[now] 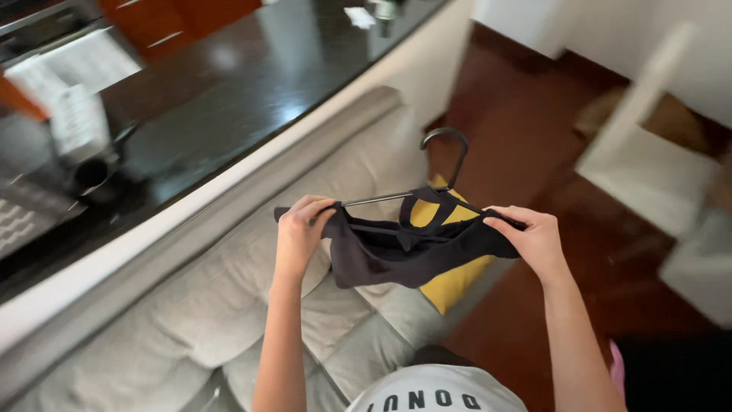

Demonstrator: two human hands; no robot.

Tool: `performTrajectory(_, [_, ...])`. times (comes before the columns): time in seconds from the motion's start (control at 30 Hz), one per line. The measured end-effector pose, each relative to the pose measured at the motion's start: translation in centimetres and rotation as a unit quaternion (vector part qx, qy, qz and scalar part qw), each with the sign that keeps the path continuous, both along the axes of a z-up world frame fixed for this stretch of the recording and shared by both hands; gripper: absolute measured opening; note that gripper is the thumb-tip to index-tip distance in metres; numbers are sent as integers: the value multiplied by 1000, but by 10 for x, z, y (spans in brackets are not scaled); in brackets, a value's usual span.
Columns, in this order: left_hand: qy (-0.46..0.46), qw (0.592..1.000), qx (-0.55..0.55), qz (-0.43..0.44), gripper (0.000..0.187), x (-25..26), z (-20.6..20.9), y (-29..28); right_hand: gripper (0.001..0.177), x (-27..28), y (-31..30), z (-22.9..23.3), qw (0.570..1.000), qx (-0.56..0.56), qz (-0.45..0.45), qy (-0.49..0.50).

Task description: The person takes various items of clothing from chairs and a drying rack, places them onto hangers by hand, and hangs them onto a laundry rack.

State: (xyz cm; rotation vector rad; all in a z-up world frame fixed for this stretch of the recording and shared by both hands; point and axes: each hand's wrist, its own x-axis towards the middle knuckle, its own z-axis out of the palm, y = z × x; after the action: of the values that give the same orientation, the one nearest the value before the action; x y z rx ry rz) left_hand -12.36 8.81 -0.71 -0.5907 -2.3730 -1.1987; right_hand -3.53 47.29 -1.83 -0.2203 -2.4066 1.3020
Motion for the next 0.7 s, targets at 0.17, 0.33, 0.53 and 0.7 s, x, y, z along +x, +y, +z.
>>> performTrajectory(0.17, [52, 992, -67, -91, 8, -14, -17, 68, 24, 53, 33, -5, 997, 33, -70, -20])
performTrajectory(0.33, [10, 981, -63, -184, 11, -15, -41, 143, 23, 89, 65, -6, 992, 60, -102, -44])
performTrajectory(0.53, [-78, 951, -37, -298, 13, -27, -42, 211, 26, 115, 108, 15, 989, -4, -99, -109])
performTrajectory(0.7, [-57, 935, -17, -350, 11, -44, -40, 284, 37, 140, 171, 30, 984, 33, -76, -157])
